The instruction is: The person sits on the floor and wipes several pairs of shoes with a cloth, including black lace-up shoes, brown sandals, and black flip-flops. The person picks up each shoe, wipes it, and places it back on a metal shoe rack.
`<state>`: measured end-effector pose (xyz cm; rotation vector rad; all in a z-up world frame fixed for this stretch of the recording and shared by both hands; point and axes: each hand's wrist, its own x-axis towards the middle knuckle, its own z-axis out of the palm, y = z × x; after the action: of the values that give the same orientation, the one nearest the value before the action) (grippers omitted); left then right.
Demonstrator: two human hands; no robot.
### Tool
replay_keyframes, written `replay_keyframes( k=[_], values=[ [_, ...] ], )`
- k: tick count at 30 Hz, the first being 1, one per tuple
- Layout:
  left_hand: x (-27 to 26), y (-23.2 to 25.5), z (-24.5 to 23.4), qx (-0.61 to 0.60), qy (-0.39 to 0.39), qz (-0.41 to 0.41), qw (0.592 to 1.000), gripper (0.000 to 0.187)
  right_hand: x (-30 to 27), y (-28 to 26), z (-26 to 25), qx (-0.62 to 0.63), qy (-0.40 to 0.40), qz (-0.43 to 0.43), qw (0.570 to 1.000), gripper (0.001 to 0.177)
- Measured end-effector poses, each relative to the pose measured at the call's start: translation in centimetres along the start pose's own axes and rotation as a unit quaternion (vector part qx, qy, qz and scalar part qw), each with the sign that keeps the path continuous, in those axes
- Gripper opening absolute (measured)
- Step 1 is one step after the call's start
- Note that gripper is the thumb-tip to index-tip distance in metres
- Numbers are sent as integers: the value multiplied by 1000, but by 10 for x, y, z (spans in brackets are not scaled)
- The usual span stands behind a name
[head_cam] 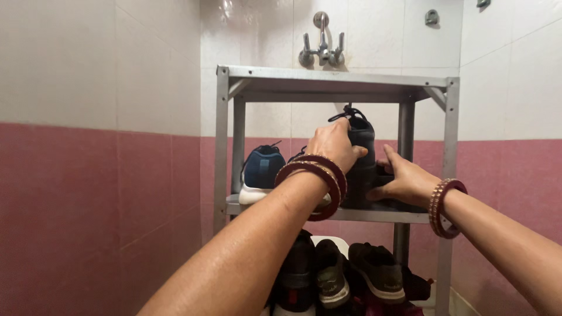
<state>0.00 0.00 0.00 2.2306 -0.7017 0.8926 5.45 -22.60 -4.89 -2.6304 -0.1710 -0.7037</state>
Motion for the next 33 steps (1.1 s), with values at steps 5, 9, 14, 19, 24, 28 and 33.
replay_keyframes(
  k=[5, 9, 14, 19, 24, 28, 33],
  values=[
    [22, -21, 27, 6, 16, 8, 1000, 52, 20, -4, 18, -32, 7, -20, 999, 85],
    [32, -26, 45, -3, 8, -42, 999, 49, 29, -6, 29, -73, -8, 11, 997, 51],
    [53, -18, 57, 19, 27, -47, 998, 43, 28, 1, 34, -79, -56, -29, 995, 47],
    [69, -4, 52, 81, -76, -94, 989, 46, 21, -1, 31, -20, -25, -28, 999, 68],
    [61, -8, 57, 75, -50, -85, 992, 71, 16, -13, 25, -27, -9, 3, 1000, 88],
    [58, -10, 58, 85, -38, -76, 993, 83, 18, -20, 20, -82, -13, 23, 996, 87],
    [44, -8, 58, 85, -40, -89, 992, 92, 22, -18, 17, -118, -10, 56, 991, 93]
  ],
)
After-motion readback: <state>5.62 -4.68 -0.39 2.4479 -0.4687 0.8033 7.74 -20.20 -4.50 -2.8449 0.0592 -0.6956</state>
